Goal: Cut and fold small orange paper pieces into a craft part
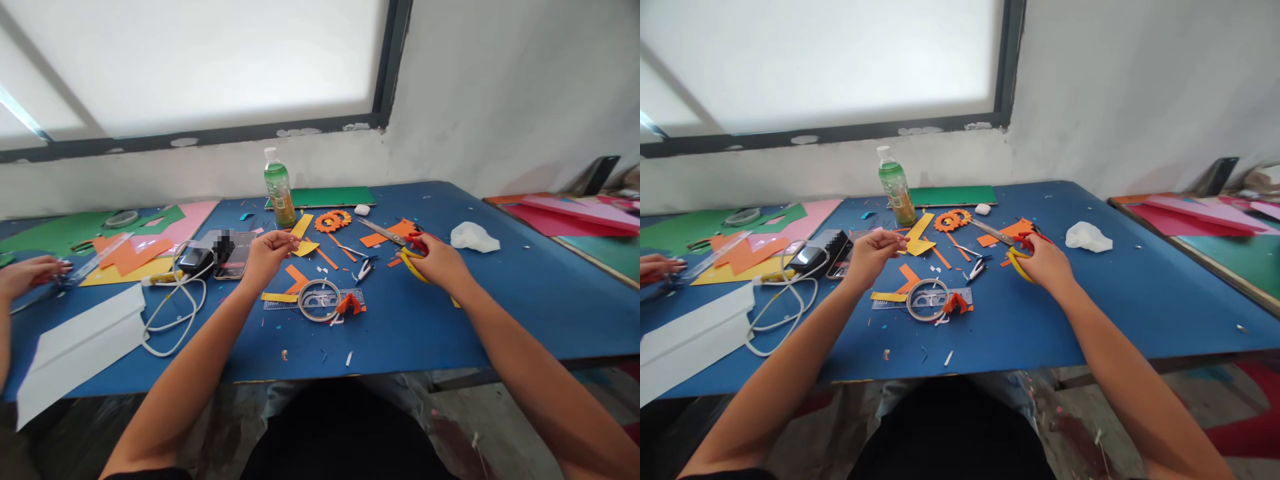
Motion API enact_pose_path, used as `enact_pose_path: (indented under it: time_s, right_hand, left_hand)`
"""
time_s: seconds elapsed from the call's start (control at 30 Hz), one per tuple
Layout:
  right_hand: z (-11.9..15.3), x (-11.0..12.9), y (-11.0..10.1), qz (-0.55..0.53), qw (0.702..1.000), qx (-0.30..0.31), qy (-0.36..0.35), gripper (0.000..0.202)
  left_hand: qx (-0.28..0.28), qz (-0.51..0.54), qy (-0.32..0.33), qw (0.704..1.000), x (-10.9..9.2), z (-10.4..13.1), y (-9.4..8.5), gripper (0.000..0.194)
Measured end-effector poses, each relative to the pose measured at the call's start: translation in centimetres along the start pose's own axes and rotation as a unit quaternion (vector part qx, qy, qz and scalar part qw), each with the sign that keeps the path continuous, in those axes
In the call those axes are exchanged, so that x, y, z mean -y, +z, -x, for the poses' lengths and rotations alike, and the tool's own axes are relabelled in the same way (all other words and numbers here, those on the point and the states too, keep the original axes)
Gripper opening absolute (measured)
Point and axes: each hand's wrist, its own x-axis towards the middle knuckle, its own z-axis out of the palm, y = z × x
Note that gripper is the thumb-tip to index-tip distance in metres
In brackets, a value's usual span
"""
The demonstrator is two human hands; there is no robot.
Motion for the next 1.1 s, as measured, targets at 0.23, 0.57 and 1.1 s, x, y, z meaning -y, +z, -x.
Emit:
enact_pose_path:
  time_s: [0.23, 0.57, 1.1]
  right_hand:
    - [0.0, -0.1, 0.0, -0.006, 1.000, 0.003, 0.003, 0.046]
    - [0.6, 0.9, 0.0, -0.004, 1.000, 0.025, -0.004, 0.048]
    - [-0.3, 0.1, 0.5, 0.008, 0.999, 0.039, 0.009, 0.048]
  left_hand:
    - [-0.026, 0.003, -0.002, 1.000, 0.6, -0.6, -0.3, 0.033]
    - [-0.011, -0.025, 0.023, 0.999, 1.5, -0.6, -0.2, 0.034]
    - [-0.011, -0.135, 0.048, 0.990, 1.6, -0.8, -1.3, 0.029]
